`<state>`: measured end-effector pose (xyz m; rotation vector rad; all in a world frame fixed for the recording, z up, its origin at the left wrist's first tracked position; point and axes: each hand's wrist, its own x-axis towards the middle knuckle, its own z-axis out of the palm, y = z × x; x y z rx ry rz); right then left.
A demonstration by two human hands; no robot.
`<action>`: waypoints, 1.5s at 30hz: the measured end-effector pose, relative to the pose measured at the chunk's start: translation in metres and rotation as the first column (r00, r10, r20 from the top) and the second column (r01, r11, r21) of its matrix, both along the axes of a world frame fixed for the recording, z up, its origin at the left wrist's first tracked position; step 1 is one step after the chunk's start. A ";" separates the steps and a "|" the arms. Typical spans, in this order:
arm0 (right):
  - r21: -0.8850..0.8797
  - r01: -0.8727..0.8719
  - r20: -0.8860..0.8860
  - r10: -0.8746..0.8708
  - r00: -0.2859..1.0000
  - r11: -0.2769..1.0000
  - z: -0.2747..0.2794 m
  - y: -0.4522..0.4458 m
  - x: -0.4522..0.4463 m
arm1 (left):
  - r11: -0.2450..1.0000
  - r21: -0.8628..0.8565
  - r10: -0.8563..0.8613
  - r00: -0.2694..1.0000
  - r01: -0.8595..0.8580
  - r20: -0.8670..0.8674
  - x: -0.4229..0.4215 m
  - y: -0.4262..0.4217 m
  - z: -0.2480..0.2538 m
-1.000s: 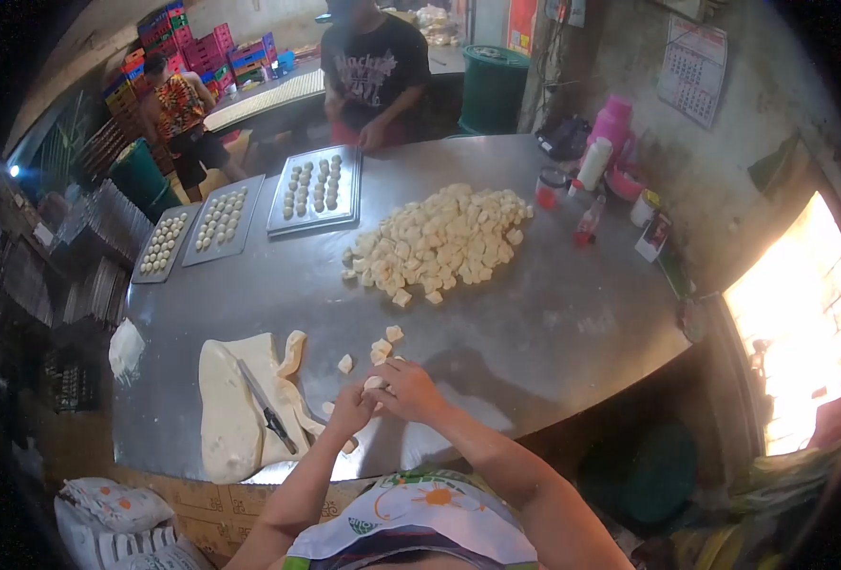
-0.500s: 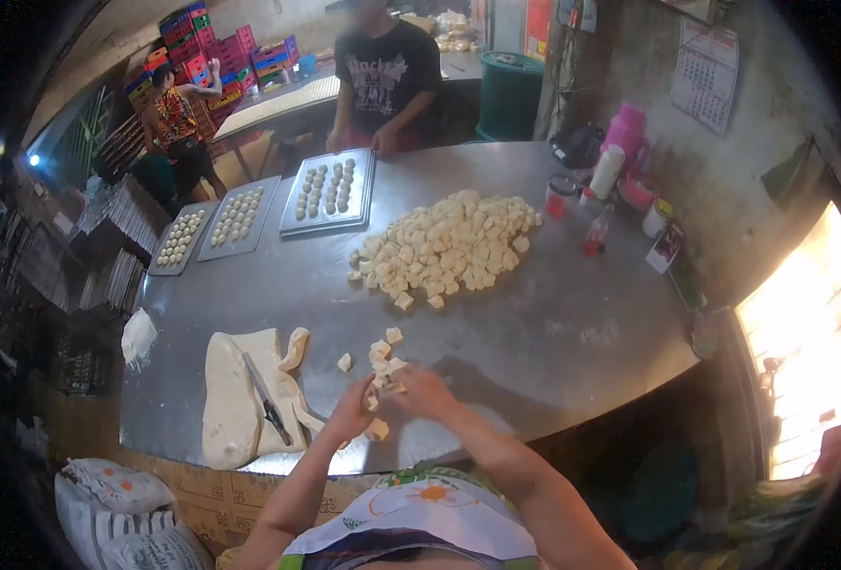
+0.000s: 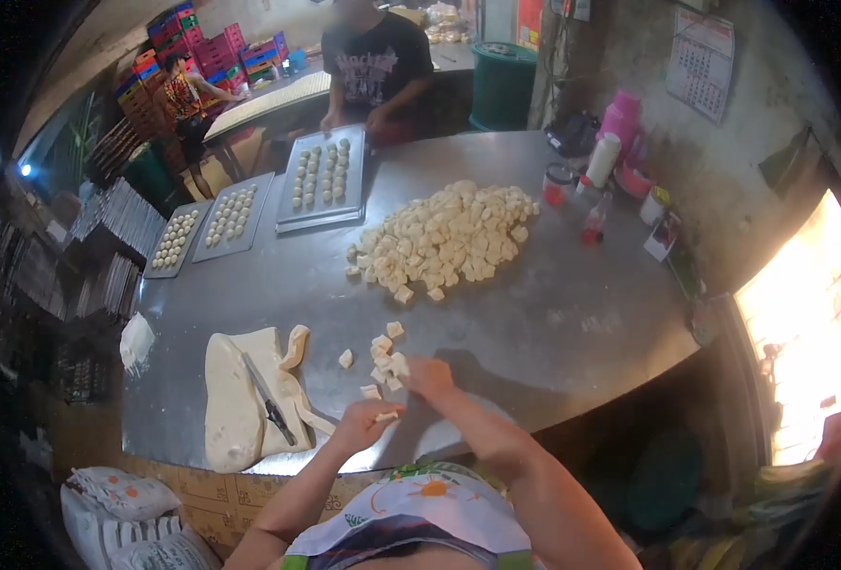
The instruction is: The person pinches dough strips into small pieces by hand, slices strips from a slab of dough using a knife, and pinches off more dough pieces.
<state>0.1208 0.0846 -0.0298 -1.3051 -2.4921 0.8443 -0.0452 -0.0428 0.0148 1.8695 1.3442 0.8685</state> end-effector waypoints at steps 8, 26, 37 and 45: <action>0.135 -0.196 -0.553 0.238 0.798 0.971 0.058 -0.038 -0.027 | 0.797 0.429 0.355 0.904 -0.425 0.237 -0.007 0.031 0.006; 0.215 -0.228 -0.473 0.305 0.827 0.950 0.054 -0.022 -0.007 | 0.874 0.310 0.359 0.927 -0.375 0.110 -0.010 0.030 -0.002; 0.058 -0.052 0.010 0.052 0.999 0.997 0.019 0.005 -0.010 | 0.982 -0.168 -0.009 0.858 -0.090 -0.514 -0.007 0.017 0.001; 0.122 -0.145 -0.401 0.182 0.898 0.982 0.035 -0.031 -0.029 | 0.885 0.242 0.337 0.906 -0.397 0.256 -0.030 0.032 -0.027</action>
